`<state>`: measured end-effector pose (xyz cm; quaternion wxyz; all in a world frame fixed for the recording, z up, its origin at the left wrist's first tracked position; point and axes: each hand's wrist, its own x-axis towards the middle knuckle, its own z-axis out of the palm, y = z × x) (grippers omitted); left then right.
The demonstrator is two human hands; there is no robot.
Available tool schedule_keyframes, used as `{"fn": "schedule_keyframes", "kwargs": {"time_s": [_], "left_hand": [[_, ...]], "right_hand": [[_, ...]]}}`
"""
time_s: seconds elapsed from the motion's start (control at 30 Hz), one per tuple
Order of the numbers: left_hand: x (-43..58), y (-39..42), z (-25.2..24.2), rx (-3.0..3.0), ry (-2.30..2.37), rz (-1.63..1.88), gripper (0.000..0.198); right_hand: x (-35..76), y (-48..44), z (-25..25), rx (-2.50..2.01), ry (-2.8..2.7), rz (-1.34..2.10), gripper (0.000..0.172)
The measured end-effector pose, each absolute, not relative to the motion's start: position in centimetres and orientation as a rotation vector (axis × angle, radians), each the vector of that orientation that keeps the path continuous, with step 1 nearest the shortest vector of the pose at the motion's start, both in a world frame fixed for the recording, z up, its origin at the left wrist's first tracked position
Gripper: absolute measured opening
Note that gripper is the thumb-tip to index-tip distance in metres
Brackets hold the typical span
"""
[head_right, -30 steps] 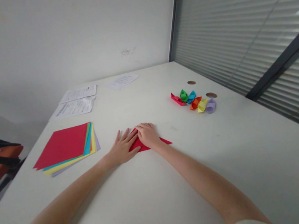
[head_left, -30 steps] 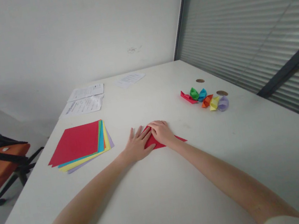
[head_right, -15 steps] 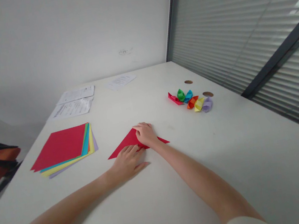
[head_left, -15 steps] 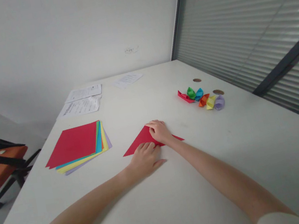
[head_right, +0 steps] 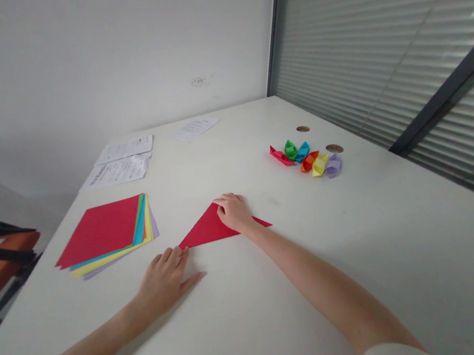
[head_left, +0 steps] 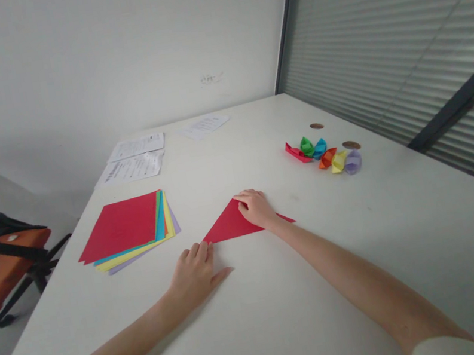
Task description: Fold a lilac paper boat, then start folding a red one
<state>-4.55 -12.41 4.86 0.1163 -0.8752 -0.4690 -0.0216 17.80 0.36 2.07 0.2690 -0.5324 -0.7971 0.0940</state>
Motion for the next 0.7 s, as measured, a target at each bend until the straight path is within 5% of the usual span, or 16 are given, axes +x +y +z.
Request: {"fn": "schedule_keyframes", "kwargs": {"time_s": [0.37,0.7], "left_hand": [[-6.1,-11.4,5.1,-2.525,-1.312,-0.246,0.034],[-5.5,-12.2,5.4,-2.528,-1.346,-0.038,0.045]], "right_hand": [[17.9,0.2,2.1,-1.451,-2.163,0.242,0.034],[17.6,0.3,2.1,-1.464,-2.152,0.262,0.034]]}}
